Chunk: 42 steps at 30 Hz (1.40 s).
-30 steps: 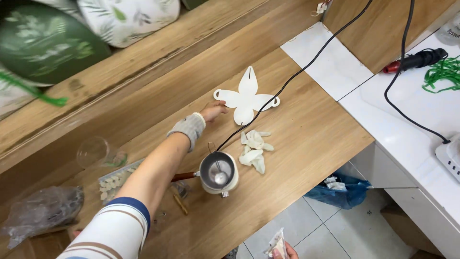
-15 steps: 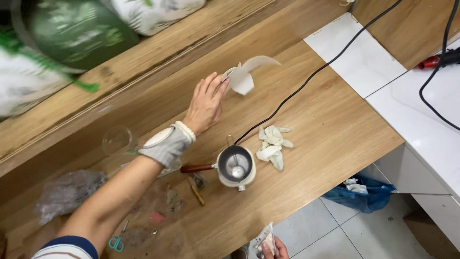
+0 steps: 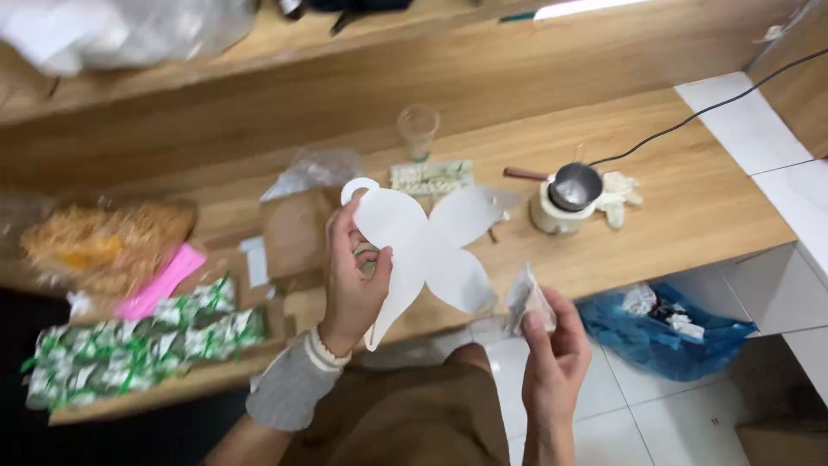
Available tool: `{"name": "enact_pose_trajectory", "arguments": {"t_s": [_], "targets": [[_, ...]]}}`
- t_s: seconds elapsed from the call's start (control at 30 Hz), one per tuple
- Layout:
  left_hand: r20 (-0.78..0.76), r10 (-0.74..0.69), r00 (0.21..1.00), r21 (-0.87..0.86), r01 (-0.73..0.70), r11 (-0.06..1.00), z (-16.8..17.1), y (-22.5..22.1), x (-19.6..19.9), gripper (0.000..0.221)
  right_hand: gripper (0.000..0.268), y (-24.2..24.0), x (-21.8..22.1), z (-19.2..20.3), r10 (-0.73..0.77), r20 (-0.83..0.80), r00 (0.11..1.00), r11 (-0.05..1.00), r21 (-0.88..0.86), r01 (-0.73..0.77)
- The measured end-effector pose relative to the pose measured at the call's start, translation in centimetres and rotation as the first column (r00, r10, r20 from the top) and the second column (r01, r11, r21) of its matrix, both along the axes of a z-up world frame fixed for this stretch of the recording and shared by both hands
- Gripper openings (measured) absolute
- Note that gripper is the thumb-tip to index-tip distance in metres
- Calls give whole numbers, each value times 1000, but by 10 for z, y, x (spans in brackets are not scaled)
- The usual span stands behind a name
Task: Packing small decorative items into specialized paper boxes and bags.
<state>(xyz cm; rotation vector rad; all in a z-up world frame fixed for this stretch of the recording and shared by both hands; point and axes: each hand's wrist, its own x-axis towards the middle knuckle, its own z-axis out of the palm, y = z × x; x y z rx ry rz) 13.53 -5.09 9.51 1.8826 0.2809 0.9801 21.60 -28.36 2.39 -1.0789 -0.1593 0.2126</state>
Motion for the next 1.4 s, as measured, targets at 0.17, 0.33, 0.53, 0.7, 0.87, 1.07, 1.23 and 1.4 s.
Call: {"name": "enact_pose_trajectory", "arguments": {"t_s": [0.17, 0.33, 0.53, 0.7, 0.87, 1.07, 1.23, 1.4], "targets": [[318, 37, 947, -413, 104, 905, -31, 6, -115, 91, 39, 52, -91, 82, 270, 270, 924, 963, -75, -259], [437, -124, 891, -839, 453, 301, -86, 14, -177, 53, 26, 106, -149, 88, 552, 306, 775, 824, -339, -453], [541, -7, 841, -841, 541, -9, -29, -1, -184, 62, 25, 135, -157, 85, 616, 321, 720, 679, -680, -278], [469, -48, 882, -850, 466, 246, -66, -5, -168, 42, 28, 139, -148, 84, 576, 495, 650, 664, -747, -20], [335, -20, 942, -875, 319, 365, -82, 1, -163, 35, 21, 137, -137, 77, 556, 734, 391, 660, -675, 330], [219, -75, 973, -866, 230, 443, -89, -2, -149, 35, 23, 93, -106, 84, 525, 728, 442, 706, -662, 253], [308, -57, 950, -860, 304, 409, -79, 1, -146, 45, 34, 44, -12, 2, 385, 186, 904, 754, -628, -191], [262, -51, 964, -735, 233, 637, -83, -10, -131, 49, 86, 60, -68, -3, 748, -95, 657, 659, -14, -752]]}}
